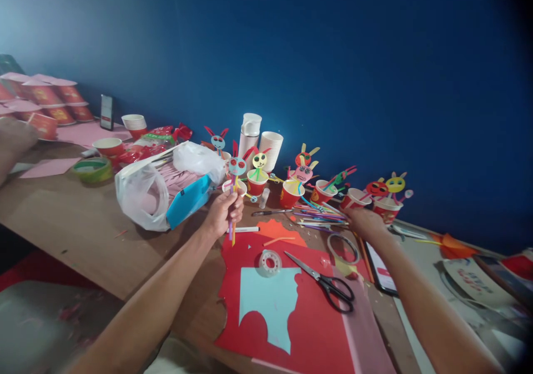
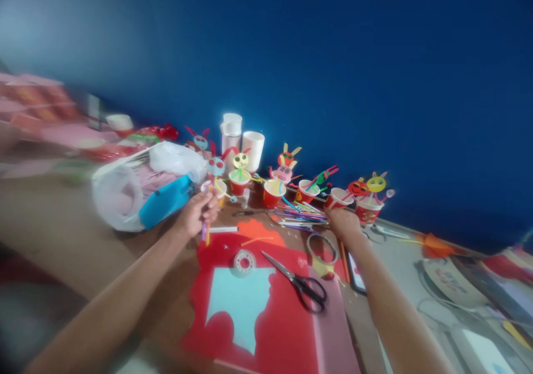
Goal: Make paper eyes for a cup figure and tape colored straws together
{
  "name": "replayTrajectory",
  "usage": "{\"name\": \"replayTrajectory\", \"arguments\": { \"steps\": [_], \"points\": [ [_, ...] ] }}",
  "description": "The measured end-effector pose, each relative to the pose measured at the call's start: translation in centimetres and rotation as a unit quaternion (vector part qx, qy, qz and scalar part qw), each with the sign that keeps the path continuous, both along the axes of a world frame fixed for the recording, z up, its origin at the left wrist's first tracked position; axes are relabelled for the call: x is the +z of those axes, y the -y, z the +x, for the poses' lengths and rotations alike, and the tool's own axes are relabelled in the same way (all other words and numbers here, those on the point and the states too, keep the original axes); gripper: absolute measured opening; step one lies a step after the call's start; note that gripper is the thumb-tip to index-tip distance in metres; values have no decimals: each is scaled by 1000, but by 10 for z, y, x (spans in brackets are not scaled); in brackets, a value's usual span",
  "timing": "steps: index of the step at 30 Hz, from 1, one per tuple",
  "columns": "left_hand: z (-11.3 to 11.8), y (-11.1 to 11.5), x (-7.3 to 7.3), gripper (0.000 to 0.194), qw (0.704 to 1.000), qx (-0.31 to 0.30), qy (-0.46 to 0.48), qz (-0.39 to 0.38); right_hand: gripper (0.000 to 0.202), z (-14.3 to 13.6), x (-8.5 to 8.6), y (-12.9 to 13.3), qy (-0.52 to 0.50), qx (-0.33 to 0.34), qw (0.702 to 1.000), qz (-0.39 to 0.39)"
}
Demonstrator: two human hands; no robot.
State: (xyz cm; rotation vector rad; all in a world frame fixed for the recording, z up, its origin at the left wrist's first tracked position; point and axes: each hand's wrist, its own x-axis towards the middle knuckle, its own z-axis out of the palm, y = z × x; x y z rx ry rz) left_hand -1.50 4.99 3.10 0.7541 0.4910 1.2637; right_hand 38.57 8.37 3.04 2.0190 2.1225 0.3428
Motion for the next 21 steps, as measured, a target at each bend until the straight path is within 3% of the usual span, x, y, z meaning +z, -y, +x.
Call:
{"name": "replayTrajectory", "arguments": {
  "steps": [4,9,15,21],
  "points": [
    [-1,0,1,20,1000,5,2,-4,23,-13,-8,-2,0,24,999,30],
    [-2,0,2,21,1000,8,4,0,29,0,1,4,-13,-4,997,72],
    [-2,-1,0,21,1000,1,9,9,28,31,12,20,-42,-83,996,10],
    [-1,-1,-2,21,1000,1,7,13,25,28,7,45,-65,-112,990,-49]
  ]
}}
